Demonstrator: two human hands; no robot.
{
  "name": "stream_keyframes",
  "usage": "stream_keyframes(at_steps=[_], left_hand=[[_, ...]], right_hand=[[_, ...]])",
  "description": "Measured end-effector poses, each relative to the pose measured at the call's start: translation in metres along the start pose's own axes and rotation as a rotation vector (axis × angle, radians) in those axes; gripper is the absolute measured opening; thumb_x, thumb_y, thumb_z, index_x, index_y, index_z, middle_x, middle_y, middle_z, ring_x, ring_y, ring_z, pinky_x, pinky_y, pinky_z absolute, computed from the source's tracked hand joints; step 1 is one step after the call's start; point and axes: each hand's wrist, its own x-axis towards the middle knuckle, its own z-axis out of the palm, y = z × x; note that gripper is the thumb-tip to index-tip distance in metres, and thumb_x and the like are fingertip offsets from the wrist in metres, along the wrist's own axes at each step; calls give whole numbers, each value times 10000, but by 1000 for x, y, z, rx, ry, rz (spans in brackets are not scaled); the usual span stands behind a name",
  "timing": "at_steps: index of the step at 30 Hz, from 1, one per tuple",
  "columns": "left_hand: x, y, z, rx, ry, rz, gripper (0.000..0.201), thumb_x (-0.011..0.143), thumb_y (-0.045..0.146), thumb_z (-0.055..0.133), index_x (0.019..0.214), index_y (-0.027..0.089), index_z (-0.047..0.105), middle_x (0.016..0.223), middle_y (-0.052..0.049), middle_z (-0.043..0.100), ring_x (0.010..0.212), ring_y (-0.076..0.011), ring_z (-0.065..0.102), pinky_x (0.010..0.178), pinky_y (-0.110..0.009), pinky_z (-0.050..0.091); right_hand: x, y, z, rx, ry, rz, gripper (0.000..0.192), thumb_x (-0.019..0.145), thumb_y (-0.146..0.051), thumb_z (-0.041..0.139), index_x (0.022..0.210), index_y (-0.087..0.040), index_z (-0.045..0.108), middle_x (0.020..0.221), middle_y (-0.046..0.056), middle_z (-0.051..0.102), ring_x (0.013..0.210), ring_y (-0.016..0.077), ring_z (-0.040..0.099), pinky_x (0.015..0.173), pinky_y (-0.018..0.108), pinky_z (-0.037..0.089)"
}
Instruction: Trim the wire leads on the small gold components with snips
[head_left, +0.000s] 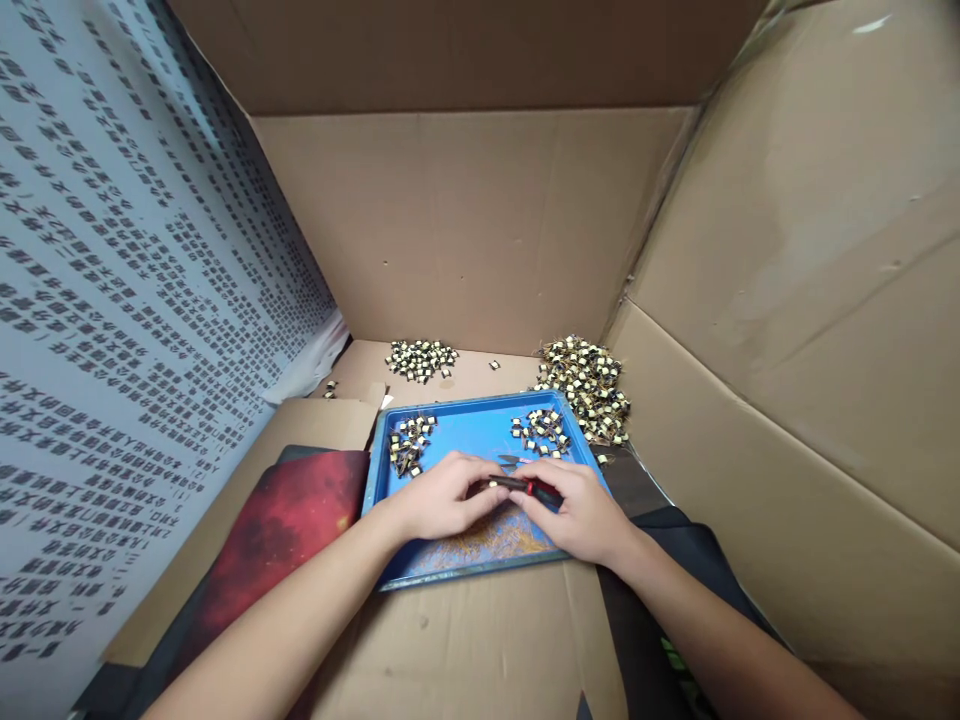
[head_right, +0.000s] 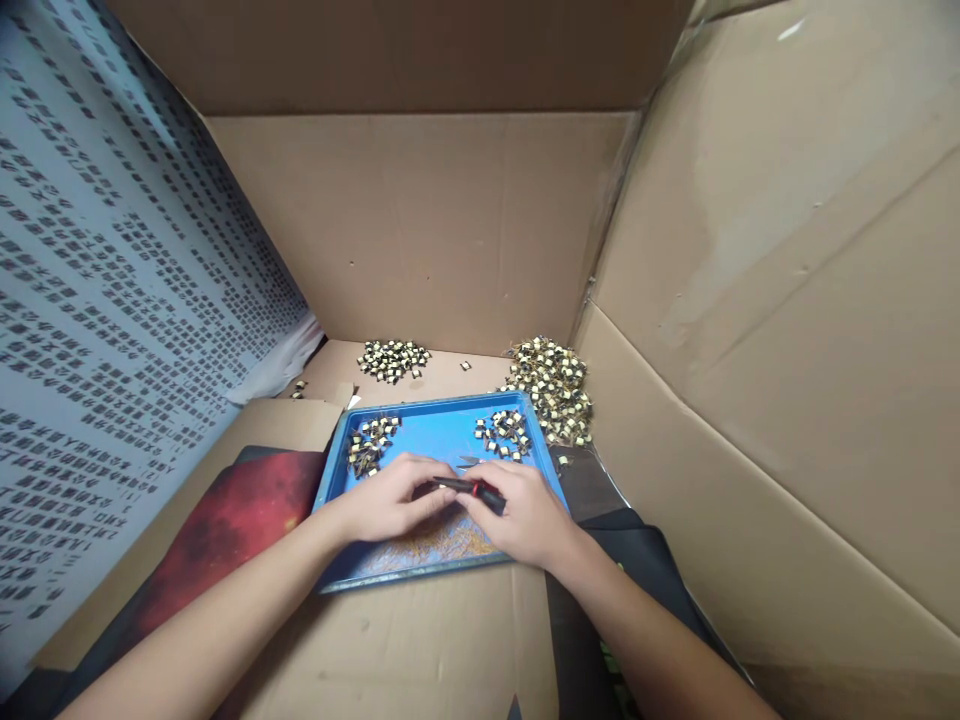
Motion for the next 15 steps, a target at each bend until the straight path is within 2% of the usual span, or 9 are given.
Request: stream_keyframes(at_steps=[5, 10, 15], left_hand=[[-2, 3, -4, -67, 110, -38, 369, 1071, 402, 467, 1076, 154, 740, 820, -36, 728, 742, -164, 634, 731, -256, 445], [-3, 4, -5, -96, 224, -48, 355, 1062, 409, 491, 1066, 160, 745, 933, -48, 763, 839, -172, 672, 780, -265, 463], [-4, 1, -3, -103, 314, -62, 365, 1049, 421, 510, 983, 146, 741, 826, -38, 723, 747, -154, 634, 729, -255, 456]], right_hand=[[0, 0, 0, -21, 82, 55, 101, 942, -256, 665, 1012, -231, 734, 893, 36, 770, 769, 194, 712, 728, 299, 560], [1, 1, 1, -30, 109, 63, 106, 936, -270, 672, 1013, -232, 734, 896, 40, 772, 779, 203, 719, 742, 313, 568], [1, 3, 2, -55, 135, 64, 116, 941, -288, 670, 1013, -234, 744, 888, 46, 776, 777, 211, 724, 737, 320, 576]])
